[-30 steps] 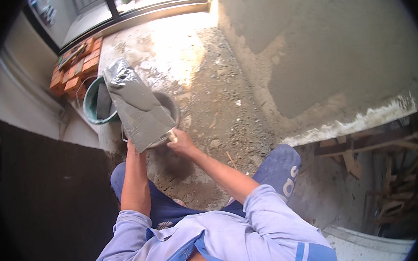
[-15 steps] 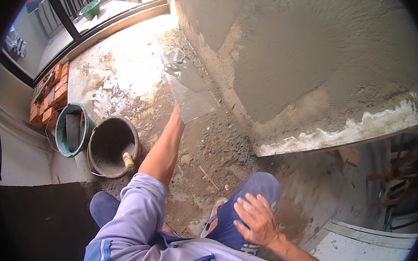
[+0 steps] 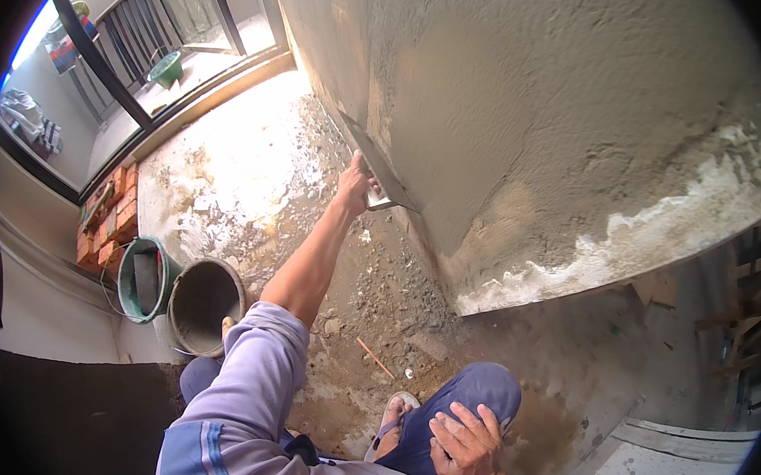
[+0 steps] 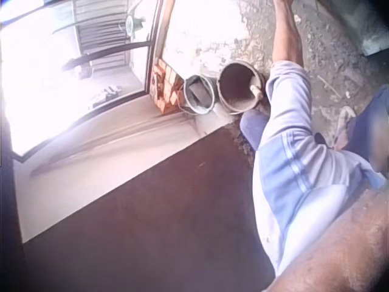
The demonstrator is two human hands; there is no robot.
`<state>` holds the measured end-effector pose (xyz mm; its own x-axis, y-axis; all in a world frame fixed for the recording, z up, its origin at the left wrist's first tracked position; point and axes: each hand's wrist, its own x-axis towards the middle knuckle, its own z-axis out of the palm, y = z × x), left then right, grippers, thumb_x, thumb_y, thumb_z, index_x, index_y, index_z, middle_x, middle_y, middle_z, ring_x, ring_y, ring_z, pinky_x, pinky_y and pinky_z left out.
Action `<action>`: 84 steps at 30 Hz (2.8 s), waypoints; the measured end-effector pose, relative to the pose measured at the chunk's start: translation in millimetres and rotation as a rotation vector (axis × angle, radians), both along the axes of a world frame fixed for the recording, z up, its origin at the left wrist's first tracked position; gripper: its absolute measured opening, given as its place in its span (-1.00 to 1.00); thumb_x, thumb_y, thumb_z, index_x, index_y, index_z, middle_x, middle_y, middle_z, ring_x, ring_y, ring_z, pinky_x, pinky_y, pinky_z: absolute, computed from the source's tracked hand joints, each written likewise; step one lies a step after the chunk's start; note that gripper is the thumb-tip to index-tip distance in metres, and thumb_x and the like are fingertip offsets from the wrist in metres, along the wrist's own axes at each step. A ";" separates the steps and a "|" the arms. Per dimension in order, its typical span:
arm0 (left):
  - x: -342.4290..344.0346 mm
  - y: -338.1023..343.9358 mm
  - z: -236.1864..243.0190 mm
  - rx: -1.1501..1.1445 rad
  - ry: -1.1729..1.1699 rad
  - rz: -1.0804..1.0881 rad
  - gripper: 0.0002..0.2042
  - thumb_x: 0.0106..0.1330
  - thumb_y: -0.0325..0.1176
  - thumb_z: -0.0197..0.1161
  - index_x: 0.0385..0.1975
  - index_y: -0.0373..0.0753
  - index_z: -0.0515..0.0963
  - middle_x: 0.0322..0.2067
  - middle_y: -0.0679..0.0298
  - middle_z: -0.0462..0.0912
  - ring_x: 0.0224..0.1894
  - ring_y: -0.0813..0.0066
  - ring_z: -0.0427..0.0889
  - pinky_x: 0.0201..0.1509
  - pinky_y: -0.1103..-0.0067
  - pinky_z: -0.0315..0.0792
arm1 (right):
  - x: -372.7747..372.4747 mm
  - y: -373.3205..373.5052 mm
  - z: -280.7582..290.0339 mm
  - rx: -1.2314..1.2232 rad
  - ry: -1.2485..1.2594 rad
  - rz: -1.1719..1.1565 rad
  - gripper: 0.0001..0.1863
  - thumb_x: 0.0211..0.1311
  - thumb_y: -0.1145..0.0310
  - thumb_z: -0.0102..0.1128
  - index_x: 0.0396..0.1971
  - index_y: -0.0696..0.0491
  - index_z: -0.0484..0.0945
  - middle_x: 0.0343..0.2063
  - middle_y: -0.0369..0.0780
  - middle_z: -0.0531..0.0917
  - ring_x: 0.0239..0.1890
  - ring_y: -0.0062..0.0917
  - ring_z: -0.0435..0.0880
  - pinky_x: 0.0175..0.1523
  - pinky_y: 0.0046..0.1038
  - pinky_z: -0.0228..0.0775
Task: The person applies mortar to a wall using a trowel and a hawk, then uses a wooden float to smooth and level the surface.
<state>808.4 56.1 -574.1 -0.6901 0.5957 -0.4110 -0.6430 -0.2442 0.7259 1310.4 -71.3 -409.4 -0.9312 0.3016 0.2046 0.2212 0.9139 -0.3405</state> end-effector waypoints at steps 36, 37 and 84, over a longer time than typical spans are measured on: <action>56.6 8.0 23.9 -0.087 0.039 0.030 -0.52 0.44 0.04 0.06 -0.17 -0.39 0.51 -0.60 0.36 0.29 -0.63 0.50 0.38 -0.61 0.53 0.40 | -24.4 -14.9 -0.6 0.018 -0.041 -0.099 -0.70 -0.07 0.28 0.31 -0.24 -0.07 0.73 -0.23 -0.34 0.73 0.08 -0.40 0.57 0.32 -0.11 0.10; 53.6 2.9 55.1 -0.038 0.073 0.041 -0.53 0.44 0.03 0.05 -0.19 -0.39 0.51 -0.61 0.36 0.30 -0.64 0.50 0.39 -0.61 0.52 0.40 | -26.6 -15.0 2.0 0.019 -0.028 -0.089 -0.70 -0.06 0.28 0.31 -0.25 -0.06 0.73 -0.22 -0.33 0.73 0.08 -0.40 0.58 0.32 -0.11 0.11; 69.5 -203.2 378.7 0.564 0.396 0.001 -0.76 0.49 -0.17 0.04 -0.20 -0.24 0.46 -0.48 0.34 0.51 -0.49 0.62 0.57 -0.46 0.58 0.60 | -102.2 -30.8 3.7 -0.134 -0.479 0.096 -0.75 0.23 0.23 0.12 -0.23 0.05 0.65 -0.15 -0.06 0.64 -0.06 -0.19 0.62 0.19 0.07 0.22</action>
<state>877.9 -147.1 -195.4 -0.7247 0.6440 0.2450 -0.3554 -0.6539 0.6679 1208.2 -102.1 -405.7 -0.9361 0.2040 -0.2866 0.2978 0.8931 -0.3371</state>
